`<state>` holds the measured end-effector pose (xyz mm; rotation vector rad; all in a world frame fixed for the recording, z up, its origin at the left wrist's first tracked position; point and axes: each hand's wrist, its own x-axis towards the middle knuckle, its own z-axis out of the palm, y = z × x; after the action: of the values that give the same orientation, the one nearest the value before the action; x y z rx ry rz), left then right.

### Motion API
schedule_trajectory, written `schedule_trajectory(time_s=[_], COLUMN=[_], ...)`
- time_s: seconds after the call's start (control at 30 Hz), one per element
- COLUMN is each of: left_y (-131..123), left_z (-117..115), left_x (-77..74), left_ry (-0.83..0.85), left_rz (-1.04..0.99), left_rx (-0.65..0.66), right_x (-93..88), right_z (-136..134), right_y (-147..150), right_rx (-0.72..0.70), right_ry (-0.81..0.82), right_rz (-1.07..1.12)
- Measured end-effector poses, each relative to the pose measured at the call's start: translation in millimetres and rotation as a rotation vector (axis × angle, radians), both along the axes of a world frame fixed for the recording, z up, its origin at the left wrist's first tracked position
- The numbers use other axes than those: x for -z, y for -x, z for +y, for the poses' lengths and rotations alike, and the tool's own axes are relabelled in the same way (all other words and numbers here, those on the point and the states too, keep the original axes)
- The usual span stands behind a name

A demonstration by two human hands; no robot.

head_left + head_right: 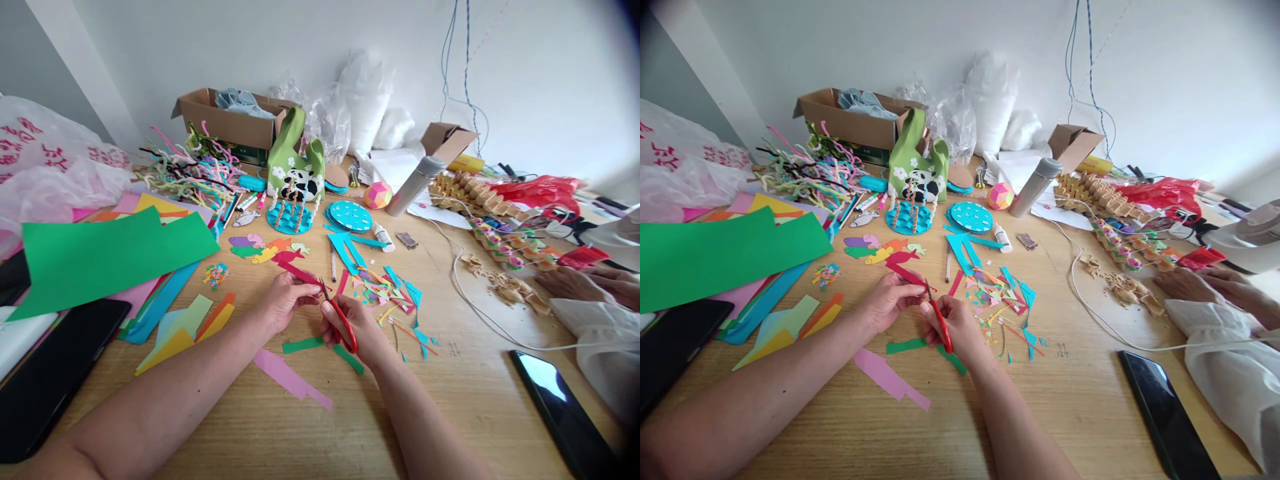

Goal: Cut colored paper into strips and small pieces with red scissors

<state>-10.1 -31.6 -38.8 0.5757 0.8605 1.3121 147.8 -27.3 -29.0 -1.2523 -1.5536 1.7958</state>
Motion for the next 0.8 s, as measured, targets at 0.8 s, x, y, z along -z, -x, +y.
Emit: schedule_trajectory(time_s=[0.8], left_y=[-0.5], left_z=[0.7], left_x=[1.1], left_ry=[0.046], left_rz=[0.007], left_rx=[-0.012], right_x=[-0.8], right_z=[-1.1], right_y=[1.4], right_rx=[0.011], right_ry=[0.003], right_rz=[-0.032])
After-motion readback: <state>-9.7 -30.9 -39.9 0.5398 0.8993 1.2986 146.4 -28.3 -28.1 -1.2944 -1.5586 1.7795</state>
